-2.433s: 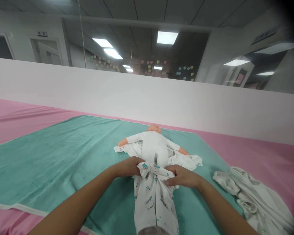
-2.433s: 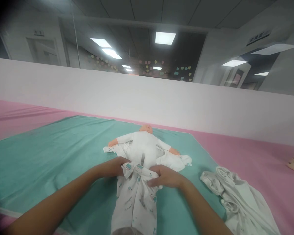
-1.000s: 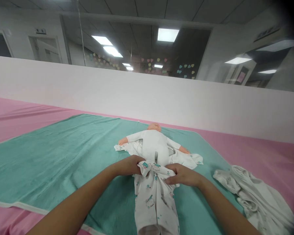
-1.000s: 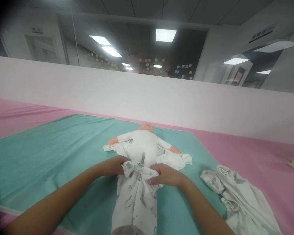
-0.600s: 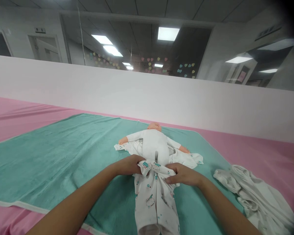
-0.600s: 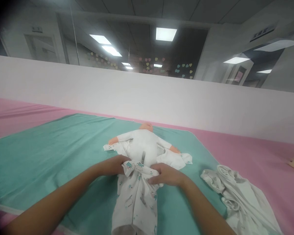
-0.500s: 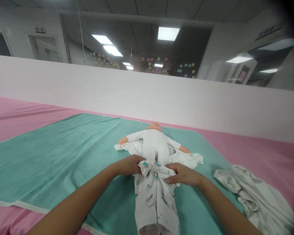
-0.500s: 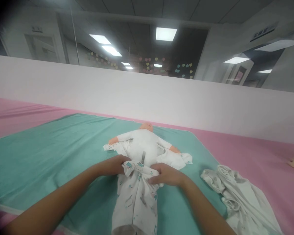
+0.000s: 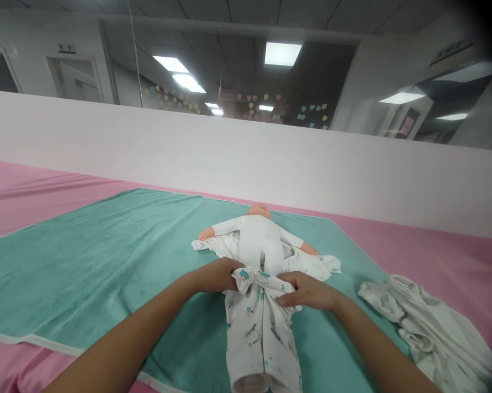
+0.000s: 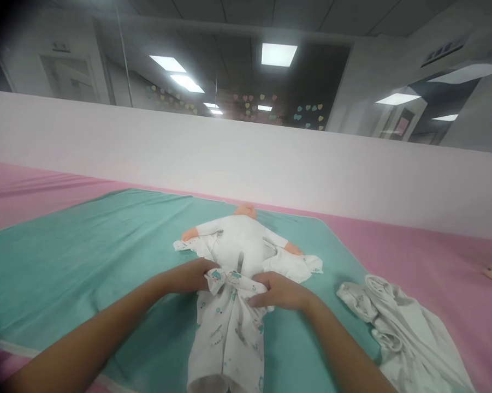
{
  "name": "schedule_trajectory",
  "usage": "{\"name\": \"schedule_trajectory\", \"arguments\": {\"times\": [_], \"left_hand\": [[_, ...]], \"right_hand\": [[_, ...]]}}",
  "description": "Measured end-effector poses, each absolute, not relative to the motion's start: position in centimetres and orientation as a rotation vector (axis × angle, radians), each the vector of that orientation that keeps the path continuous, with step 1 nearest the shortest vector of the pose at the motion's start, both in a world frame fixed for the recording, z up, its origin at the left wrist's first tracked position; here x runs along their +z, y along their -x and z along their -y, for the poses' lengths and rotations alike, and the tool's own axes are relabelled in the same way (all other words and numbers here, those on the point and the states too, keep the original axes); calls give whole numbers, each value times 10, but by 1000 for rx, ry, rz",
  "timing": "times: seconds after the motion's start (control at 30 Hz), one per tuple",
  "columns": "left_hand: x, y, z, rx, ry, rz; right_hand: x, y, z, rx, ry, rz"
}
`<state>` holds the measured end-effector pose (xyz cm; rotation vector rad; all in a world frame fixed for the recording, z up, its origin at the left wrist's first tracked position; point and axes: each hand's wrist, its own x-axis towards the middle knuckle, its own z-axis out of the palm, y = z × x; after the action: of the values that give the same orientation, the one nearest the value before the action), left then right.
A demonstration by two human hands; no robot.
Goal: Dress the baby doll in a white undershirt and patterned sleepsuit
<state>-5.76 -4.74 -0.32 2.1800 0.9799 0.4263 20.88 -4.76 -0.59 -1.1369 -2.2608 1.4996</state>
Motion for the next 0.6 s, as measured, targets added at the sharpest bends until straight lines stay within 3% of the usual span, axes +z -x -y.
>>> {"name": "schedule_trajectory", "arguments": {"times": [0.6], "left_hand": [[-4,59,46,428,-2196,-952]], "right_hand": [[-8,-210,46,1505,1126,2265]]}}
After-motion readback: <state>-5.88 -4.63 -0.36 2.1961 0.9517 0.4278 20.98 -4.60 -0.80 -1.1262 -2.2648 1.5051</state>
